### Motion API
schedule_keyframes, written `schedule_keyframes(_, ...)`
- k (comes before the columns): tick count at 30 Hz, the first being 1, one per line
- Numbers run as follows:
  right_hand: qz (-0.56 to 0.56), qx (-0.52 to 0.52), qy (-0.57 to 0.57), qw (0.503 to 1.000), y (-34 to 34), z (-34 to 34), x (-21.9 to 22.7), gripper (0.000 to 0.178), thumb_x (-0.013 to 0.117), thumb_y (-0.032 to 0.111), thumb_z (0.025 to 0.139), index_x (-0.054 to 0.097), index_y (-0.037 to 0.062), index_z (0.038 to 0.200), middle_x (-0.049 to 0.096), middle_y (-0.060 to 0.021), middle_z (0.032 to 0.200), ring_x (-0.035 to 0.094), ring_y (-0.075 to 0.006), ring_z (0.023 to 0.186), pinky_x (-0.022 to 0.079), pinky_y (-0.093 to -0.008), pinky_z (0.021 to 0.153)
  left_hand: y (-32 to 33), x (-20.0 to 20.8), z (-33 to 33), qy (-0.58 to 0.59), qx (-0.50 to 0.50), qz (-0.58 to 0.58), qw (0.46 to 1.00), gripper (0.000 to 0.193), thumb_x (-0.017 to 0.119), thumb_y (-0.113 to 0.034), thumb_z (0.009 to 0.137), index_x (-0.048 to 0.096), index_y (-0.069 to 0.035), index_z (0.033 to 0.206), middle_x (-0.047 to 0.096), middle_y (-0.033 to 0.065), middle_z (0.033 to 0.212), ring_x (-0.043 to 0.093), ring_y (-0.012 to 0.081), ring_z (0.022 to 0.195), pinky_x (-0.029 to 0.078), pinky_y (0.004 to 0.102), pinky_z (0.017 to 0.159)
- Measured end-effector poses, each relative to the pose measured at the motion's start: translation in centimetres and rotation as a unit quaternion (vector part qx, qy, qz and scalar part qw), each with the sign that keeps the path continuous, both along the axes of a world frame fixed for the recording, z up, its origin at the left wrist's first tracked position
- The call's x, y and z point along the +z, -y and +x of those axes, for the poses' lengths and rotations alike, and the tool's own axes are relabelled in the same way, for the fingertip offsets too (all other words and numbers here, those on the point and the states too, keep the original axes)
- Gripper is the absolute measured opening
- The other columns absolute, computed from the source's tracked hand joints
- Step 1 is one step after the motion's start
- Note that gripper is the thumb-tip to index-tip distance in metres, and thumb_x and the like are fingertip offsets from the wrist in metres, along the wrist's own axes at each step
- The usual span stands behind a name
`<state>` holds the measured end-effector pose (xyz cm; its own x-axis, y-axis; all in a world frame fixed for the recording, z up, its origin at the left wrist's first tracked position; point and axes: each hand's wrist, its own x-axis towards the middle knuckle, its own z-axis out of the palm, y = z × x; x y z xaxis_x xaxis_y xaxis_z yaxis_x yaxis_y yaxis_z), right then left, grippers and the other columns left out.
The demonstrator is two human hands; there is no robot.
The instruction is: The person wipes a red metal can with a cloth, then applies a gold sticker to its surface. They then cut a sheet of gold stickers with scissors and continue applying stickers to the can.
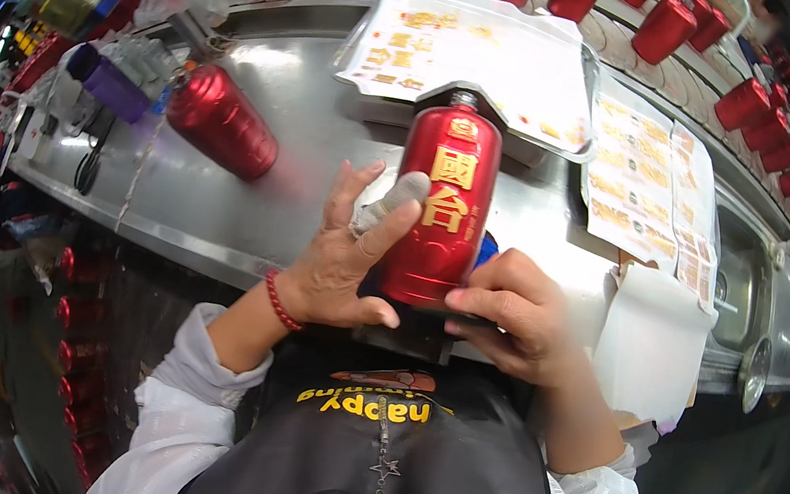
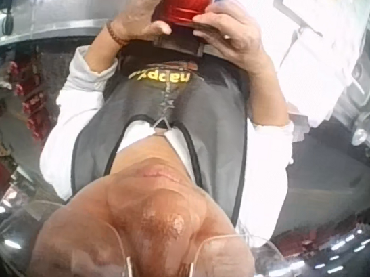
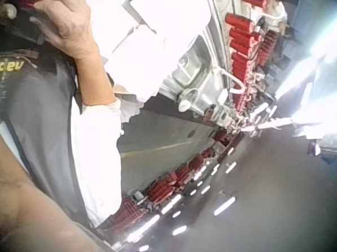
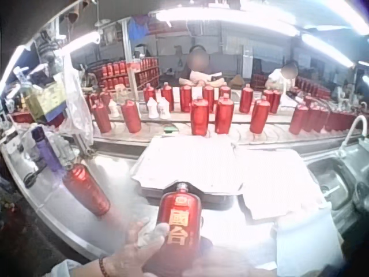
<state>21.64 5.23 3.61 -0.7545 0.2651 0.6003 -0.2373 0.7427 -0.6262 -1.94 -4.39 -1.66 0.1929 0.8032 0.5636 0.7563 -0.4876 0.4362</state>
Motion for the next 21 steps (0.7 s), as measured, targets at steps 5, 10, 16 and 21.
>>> schedule_keyframes(5, -0.111, -0.214, 0.083, 0.967, -2.3, 3.5, 0.1, 0.020, 0.060, -0.002, 0.089, 0.063, -0.0001, 0.109, 0.064, -0.0150, 0.120, 0.063, -0.0225, 0.104, 0.052, -0.0295, 0.081, -3.7, 5.0, -0.2, -0.118, -0.089, 0.026, 0.989, 0.065, 0.036, -0.069, 0.092, 0.066, -0.022, 0.125, 0.068, -0.0006, 0.117, 0.040, 0.0256, 0.132, 0.001, 0.0551, 0.119)
schedule_keyframes(10, 0.106, -0.397, 0.176, 0.895, -14.2, 10.3, -2.3, 0.031, 0.050, -0.014, 0.078, 0.069, 0.0004, 0.099, 0.057, -0.0199, 0.134, 0.058, -0.0346, 0.118, 0.049, -0.0378, 0.095, -3.2, 5.1, 0.5, -0.093, -0.116, 0.031, 0.988, 0.058, 0.035, -0.065, 0.095, 0.072, -0.022, 0.112, 0.070, -0.0042, 0.111, 0.046, 0.0222, 0.125, 0.004, 0.0585, 0.119)
schedule_keyframes(16, 0.132, -0.557, 0.372, 0.731, -33.2, 14.8, -7.5, 0.033, 0.063, 0.015, 0.086, 0.066, 0.0079, 0.118, 0.057, -0.0170, 0.130, 0.054, -0.0384, 0.119, 0.045, -0.0450, 0.101, -2.5, 2.9, 0.9, -0.010, -0.087, 0.042, 0.995, 0.058, 0.031, -0.063, 0.097, 0.072, -0.024, 0.111, 0.071, -0.0039, 0.109, 0.047, 0.0235, 0.124, 0.005, 0.0590, 0.119)
schedule_keyframes(21, 0.122, -0.578, 0.453, 0.667, -39.7, 14.8, -8.3, 0.050, 0.075, 0.039, 0.079, 0.064, 0.0146, 0.121, 0.052, -0.0144, 0.132, 0.047, -0.0393, 0.124, 0.046, -0.0473, 0.098, -2.0, 2.4, 1.7, 0.036, -0.068, 0.028, 0.997, 0.054, 0.031, -0.062, 0.098, 0.071, -0.028, 0.109, 0.072, -0.0062, 0.102, 0.043, 0.0207, 0.127, 0.002, 0.0587, 0.119)
